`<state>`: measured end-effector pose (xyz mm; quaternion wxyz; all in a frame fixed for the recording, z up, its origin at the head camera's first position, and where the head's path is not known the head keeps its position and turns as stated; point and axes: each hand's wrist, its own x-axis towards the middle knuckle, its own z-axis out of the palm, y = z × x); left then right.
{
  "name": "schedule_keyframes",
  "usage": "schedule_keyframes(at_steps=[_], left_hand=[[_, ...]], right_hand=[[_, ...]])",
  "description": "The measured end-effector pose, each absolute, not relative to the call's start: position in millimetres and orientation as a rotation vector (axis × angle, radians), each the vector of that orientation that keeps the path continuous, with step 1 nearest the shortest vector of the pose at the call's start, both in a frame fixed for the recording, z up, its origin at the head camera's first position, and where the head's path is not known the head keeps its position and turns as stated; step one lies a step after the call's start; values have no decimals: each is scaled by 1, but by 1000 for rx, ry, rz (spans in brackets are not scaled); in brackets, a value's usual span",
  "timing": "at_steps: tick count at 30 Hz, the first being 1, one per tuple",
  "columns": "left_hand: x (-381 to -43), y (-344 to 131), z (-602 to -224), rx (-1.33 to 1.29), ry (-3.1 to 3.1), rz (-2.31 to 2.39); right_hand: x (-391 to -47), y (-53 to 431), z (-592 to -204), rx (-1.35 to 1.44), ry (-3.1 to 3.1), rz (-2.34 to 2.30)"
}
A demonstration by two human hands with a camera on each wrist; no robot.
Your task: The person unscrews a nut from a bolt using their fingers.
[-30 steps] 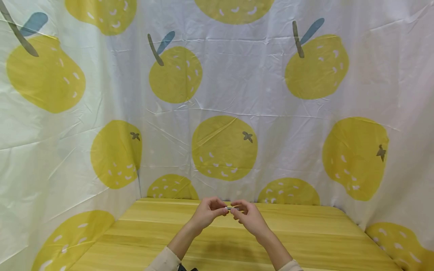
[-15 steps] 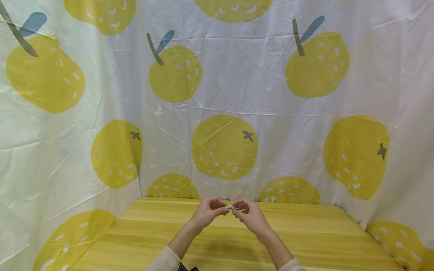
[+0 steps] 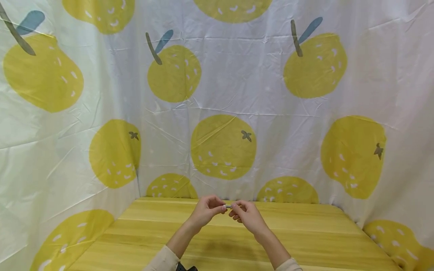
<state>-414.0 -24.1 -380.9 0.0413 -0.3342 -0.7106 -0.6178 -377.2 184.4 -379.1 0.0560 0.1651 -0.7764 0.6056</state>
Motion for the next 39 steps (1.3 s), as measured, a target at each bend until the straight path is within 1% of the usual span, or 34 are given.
schedule_keyframes(at_steps=[4,15,20,27,34,39], left_hand=[[-414,-24,-381,-1020,-2169,-1889],[-416,-25,-377,-1018,-2159,-1876],[-415,-25,-379,-1036,-2163,-1882],[-413,-25,-381,-1034,-2169,-1879],[-413,-25,-380,-1039,-2168,-1870],[-412,-25,-379,-1045,-2165,-1874]], right_hand=[[-376,186,-380,553,-2332,1825],[-375,183,-374,556,-2312,1790],[-375,185,-377,588,-2291,1765],[-374,183,-382,539,-2304,1800],[-375,183,-381,611,-2296,1798],[-376,183,-380,588,-2316,1823]])
